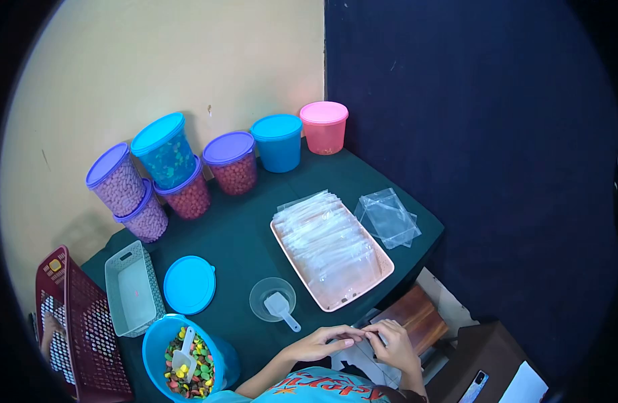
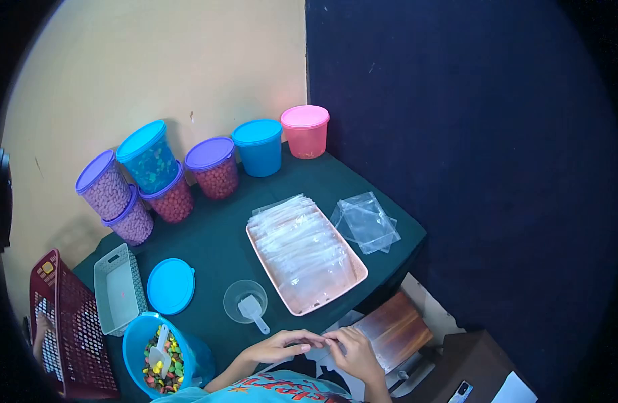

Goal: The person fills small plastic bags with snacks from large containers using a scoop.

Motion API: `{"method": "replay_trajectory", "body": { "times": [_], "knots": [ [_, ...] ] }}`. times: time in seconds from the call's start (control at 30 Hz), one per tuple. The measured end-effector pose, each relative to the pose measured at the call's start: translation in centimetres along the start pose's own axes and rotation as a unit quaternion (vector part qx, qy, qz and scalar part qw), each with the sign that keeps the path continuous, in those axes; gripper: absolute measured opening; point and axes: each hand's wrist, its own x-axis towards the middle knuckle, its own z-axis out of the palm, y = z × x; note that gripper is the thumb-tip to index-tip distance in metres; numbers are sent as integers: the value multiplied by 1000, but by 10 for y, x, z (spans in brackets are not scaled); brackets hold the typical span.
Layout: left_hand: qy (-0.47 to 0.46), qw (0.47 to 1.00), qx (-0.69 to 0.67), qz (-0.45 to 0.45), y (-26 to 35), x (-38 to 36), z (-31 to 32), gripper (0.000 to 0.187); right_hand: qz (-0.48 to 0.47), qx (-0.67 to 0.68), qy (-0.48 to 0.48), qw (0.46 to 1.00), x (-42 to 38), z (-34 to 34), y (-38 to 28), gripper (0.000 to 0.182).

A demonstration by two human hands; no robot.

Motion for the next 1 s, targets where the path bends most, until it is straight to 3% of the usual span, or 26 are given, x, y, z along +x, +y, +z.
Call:
{"method": "replay_trajectory", "body": {
  "times": [0.03, 0.07, 0.13, 0.17, 0.23, 0.43, 0.5, 0.7, 0.9, 1.0],
  "knots": [
    [4, 1000, -1, 1, -6, 0, -1, 45, -22, -9, 24, 999, 4, 3, 5, 9],
    [-2, 1000, -3, -15, -10, -1, -2, 57, -23, -6, 19, 1000, 5, 5, 7, 9],
    [-44, 995, 37, -77, -9, 0, -7, 91, 221, 57, 5, 974, 9, 9, 9, 20],
    [-32, 994, 61, -89, -6, 0, -5, 93, 190, 67, 27, 979, 12, 11, 14, 30],
    [-17, 992, 64, -107, -10, 0, -6, 94, 204, 45, 15, 978, 19, 10, 24, 33],
    [26, 992, 61, -107, -10, 3, -16, 92, 149, 39, -86, 984, 51, 17, 58, 26],
    [39, 989, 99, -104, -10, 4, -22, 90, 45, 6, -84, 995, 65, 27, 77, 28],
    [118, 981, 132, -81, -19, 25, -17, 82, -13, -53, -204, 978, 102, 38, 120, 42],
    [169, 966, 175, -87, -28, 41, -16, 71, -44, -152, -220, 963, 124, 45, 155, 60],
    [174, 941, 268, -114, -27, 49, -16, 65, -27, -158, -253, 954, 133, 46, 156, 57]
  ]
}}
